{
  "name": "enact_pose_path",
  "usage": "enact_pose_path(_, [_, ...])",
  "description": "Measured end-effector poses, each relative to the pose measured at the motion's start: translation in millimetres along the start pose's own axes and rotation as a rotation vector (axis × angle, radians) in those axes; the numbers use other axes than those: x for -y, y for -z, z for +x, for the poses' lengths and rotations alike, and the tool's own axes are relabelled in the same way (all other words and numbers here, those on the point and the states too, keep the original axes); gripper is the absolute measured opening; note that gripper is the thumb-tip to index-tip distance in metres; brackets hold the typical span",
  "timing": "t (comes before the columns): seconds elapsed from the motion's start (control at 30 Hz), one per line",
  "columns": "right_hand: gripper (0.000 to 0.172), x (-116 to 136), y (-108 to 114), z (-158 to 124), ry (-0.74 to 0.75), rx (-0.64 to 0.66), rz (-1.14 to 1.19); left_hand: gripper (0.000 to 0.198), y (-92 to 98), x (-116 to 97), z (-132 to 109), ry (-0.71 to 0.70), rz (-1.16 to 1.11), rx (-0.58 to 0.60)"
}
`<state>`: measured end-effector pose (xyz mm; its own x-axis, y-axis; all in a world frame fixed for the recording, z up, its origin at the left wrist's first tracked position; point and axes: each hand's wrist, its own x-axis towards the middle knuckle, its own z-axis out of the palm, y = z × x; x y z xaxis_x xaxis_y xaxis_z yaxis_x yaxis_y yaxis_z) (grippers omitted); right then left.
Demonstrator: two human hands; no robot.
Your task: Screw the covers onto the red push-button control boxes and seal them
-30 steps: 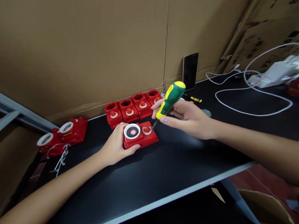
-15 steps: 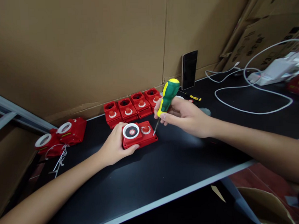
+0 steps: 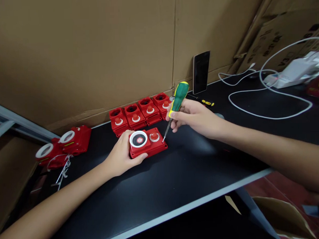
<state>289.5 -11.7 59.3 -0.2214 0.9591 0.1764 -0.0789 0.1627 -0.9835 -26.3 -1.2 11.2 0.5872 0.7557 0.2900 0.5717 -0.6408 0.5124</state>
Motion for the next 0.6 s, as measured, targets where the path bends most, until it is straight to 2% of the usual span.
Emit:
enact_pose_path(0.13, [0.019,-3.4,1.5,5.8,-0.070,-0.024,0.047,0.064,0.2,0.7,0.1,-0.009,0.006,-0.003])
enact_pose_path(0.33, [0.047,-1.6,6.3,4.3,-0.037,0.029,-0.073,0.064,1.2,1.5,0.2,-0.040,0.018,-0.002])
enact_pose_path(0.5, [0.046,7.9,7.3,-5.3,0.078,-0.005,-0.244,0.065,0.8,1.1,0.4,-0.028,0.017,-0.005])
enact_pose_path(0.6, [0.047,9.8,7.8,-6.7,0.074,-0.018,-0.259,0.065,0.9,0.6,0.2,-0.018,0.012,-0.003])
